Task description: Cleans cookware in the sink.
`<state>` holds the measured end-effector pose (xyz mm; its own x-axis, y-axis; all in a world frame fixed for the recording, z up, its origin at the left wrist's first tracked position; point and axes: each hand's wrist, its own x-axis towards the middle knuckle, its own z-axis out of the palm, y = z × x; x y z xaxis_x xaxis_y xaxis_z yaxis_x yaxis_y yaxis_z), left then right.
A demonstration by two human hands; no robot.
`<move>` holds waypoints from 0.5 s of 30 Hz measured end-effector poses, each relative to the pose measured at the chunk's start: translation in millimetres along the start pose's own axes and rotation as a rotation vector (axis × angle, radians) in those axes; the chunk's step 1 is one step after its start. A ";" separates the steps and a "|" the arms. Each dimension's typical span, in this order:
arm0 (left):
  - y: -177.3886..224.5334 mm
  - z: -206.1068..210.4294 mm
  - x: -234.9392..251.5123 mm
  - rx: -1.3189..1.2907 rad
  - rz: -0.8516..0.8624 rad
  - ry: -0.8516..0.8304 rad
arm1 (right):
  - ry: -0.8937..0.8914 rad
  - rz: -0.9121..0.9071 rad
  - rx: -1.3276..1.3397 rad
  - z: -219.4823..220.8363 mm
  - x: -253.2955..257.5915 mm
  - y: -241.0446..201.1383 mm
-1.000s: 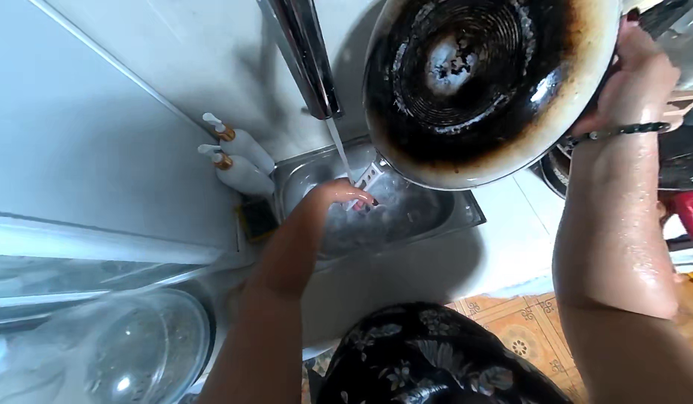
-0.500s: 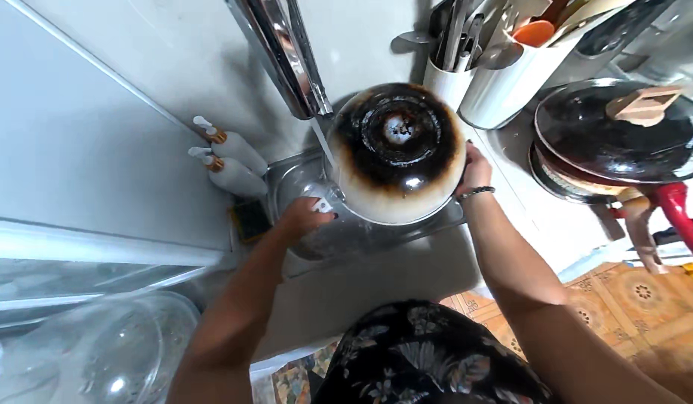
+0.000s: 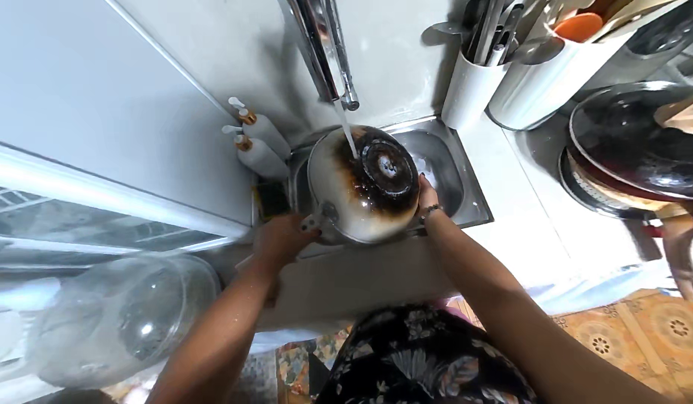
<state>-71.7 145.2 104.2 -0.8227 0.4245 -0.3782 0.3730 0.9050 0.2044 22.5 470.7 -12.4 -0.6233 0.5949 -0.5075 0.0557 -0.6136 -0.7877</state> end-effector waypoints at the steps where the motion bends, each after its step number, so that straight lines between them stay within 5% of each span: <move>1: 0.0 -0.9 -6.3 0.054 0.011 0.039 | -0.048 0.009 0.009 5.1 8.3 -2.4; 6: 9.5 -5.4 -36.1 0.349 0.130 0.328 | -0.250 -0.131 -0.342 57.5 29.4 -68.7; 9: 46.8 -25.1 -55.8 0.358 0.156 0.318 | -0.365 -0.375 -0.718 101.9 9.6 -106.8; 13: 62.3 -34.3 -47.2 0.371 0.123 0.205 | -0.425 -0.953 -1.346 131.6 -63.4 -65.4; 15: 61.6 -33.9 -42.5 0.371 0.101 0.174 | -0.504 -1.251 -1.423 128.1 -86.5 -27.8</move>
<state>-28.3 182.0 163.5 -0.8222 0.5298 -0.2081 0.5588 0.8209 -0.1180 -25.0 369.8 98.2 -0.9189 -0.0446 0.3919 -0.1972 0.9125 -0.3584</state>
